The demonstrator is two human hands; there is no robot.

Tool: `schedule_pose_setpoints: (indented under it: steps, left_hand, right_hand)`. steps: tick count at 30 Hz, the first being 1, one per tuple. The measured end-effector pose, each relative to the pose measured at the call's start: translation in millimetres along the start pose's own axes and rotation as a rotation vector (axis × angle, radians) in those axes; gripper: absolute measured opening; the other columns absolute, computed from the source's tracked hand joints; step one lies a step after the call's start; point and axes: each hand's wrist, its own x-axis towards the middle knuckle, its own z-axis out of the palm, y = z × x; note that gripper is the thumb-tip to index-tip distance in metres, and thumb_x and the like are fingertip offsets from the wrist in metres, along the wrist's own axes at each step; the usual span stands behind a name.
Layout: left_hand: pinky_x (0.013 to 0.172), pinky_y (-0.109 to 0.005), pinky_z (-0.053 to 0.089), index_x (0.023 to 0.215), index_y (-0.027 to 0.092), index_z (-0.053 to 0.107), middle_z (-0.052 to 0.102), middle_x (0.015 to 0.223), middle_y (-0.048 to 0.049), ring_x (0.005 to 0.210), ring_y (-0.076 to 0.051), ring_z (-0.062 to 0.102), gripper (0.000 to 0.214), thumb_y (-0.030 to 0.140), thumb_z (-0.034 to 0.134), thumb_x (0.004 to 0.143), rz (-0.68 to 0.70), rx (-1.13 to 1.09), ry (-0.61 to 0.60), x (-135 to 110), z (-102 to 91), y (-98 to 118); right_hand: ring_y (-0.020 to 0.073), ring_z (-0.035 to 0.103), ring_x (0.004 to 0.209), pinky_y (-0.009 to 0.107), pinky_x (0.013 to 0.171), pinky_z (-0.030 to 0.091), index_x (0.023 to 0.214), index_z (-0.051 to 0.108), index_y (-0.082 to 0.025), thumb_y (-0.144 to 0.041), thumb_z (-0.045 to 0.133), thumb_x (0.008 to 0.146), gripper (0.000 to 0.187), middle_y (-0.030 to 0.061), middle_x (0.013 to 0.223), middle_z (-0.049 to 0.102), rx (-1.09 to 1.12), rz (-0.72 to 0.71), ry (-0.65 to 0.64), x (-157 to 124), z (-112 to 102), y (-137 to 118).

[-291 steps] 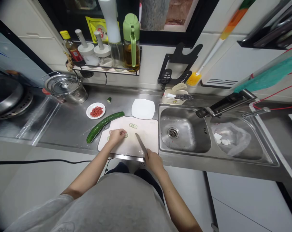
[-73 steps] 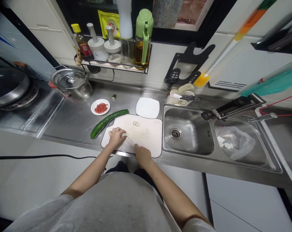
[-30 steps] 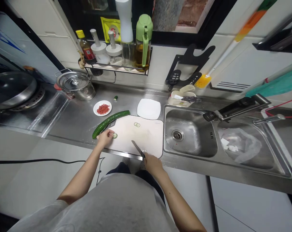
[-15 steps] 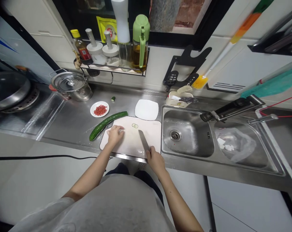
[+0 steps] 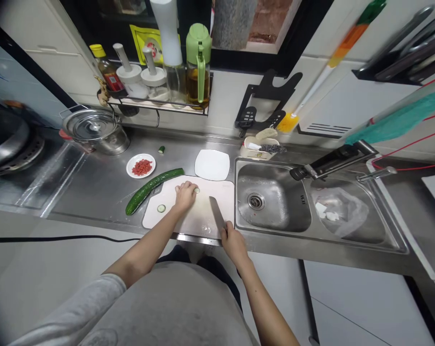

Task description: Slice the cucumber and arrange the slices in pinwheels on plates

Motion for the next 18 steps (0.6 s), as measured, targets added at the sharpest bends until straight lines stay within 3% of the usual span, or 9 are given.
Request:
schedule_pose_setpoints:
  steps: [5, 10, 18]
  left_hand:
    - [0.089, -0.039, 0.026, 0.094, 0.025, 0.065, 0.068, 0.097, -0.0026, 0.098, -0.021, 0.056, 0.021, 0.019, 0.047, 0.086, -0.099, -0.128, -0.035, -8.8, -13.4, -1.0]
    - [0.09, -0.038, 0.026, 0.091, 0.027, 0.068, 0.072, 0.09, 0.0004, 0.091, -0.019, 0.06, 0.018, 0.023, 0.054, 0.08, -0.253, -0.175, -0.135, -31.2, -29.7, -27.5]
    - [0.088, -0.041, 0.026, 0.093, 0.025, 0.069, 0.068, 0.099, -0.0068, 0.104, -0.025, 0.052, 0.022, 0.02, 0.049, 0.083, -0.193, 0.024, -0.105, -54.3, -34.6, -51.8]
  right_hand:
    - [0.0177, 0.059, 0.077, 0.024, 0.061, 0.026, 0.114, 0.046, -0.019, -0.032, 0.034, 0.097, 0.024, 0.0065, 0.088, 0.067, 0.002, -0.005, -0.027, 3.8, -3.4, -5.1]
    - [0.0193, 0.06, 0.079, 0.025, 0.061, 0.026, 0.113, 0.047, -0.019, -0.033, 0.031, 0.098, 0.026, 0.0078, 0.086, 0.067, -0.073, -0.102, -0.113, 1.8, -8.3, -19.8]
    - [0.0215, 0.064, 0.086, 0.027, 0.066, 0.033, 0.114, 0.046, -0.02, -0.033, 0.026, 0.1, 0.028, 0.0092, 0.089, 0.068, -0.261, -0.253, -0.199, -4.9, -9.5, -63.4]
